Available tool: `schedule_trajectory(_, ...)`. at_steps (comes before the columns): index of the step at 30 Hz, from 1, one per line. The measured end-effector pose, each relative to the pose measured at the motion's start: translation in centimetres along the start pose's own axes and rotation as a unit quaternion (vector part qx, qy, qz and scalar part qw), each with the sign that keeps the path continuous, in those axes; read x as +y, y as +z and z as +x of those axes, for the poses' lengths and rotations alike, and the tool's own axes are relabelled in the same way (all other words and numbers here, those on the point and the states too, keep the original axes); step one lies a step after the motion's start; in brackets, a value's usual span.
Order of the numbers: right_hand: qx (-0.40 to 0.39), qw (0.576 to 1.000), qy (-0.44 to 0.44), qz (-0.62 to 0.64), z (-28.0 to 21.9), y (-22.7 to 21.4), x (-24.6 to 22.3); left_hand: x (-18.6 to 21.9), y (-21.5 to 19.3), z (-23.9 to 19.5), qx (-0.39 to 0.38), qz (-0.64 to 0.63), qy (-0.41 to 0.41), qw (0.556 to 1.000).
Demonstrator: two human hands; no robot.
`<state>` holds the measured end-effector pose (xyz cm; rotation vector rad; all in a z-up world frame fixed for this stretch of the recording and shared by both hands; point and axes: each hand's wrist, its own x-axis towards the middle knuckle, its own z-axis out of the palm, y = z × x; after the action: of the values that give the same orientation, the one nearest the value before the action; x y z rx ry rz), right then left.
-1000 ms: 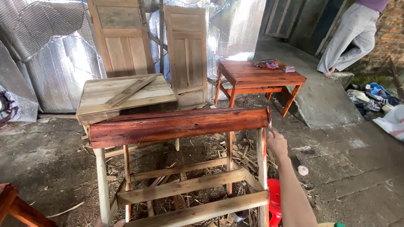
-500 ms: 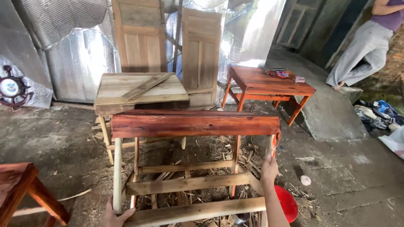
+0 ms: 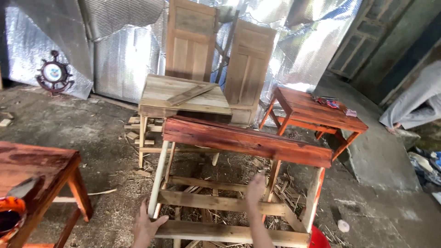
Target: Applying wood stain to a wooden frame using a brush and repositioning the frame to ensure even coverage.
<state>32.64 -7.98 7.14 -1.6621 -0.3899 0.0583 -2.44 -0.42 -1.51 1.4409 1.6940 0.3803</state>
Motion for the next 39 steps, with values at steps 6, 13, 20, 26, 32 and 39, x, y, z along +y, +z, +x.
schedule_trajectory(6, -0.099, 0.992, 0.028, -0.079, -2.6, 2.1, -5.2, -0.3, 1.2, 0.3, 0.017, -0.011, 0.051, 0.998)
schedule_trajectory(13, -0.295, 0.946, -0.022, -0.136, -15.9, 10.9, -11.5, -1.1, 0.8, 0.0, 0.029, -0.075, 0.065, 0.995)
schedule_trajectory(20, -0.336, 0.869, -0.316, -0.181, -16.2, 14.3, -10.8, 0.5, -4.7, -3.0, -0.059, -0.238, -0.005, 0.969)
schedule_trajectory(26, -0.239, 0.871, -0.302, -0.305, -14.9, 16.8, -12.5, -0.5, -5.7, -3.8, -0.113, -0.194, 0.003, 0.974)
schedule_trajectory(32, -0.326, 0.802, -0.301, -0.399, -17.1, 14.5, -15.9, -1.7, -6.3, -2.3, -0.129, -0.158, -0.019, 0.979)
schedule_trajectory(39, -0.354, 0.929, -0.059, -0.086, -16.6, 10.5, -17.9, -1.6, -8.2, -3.5, -0.058, -0.297, -0.004, 0.953)
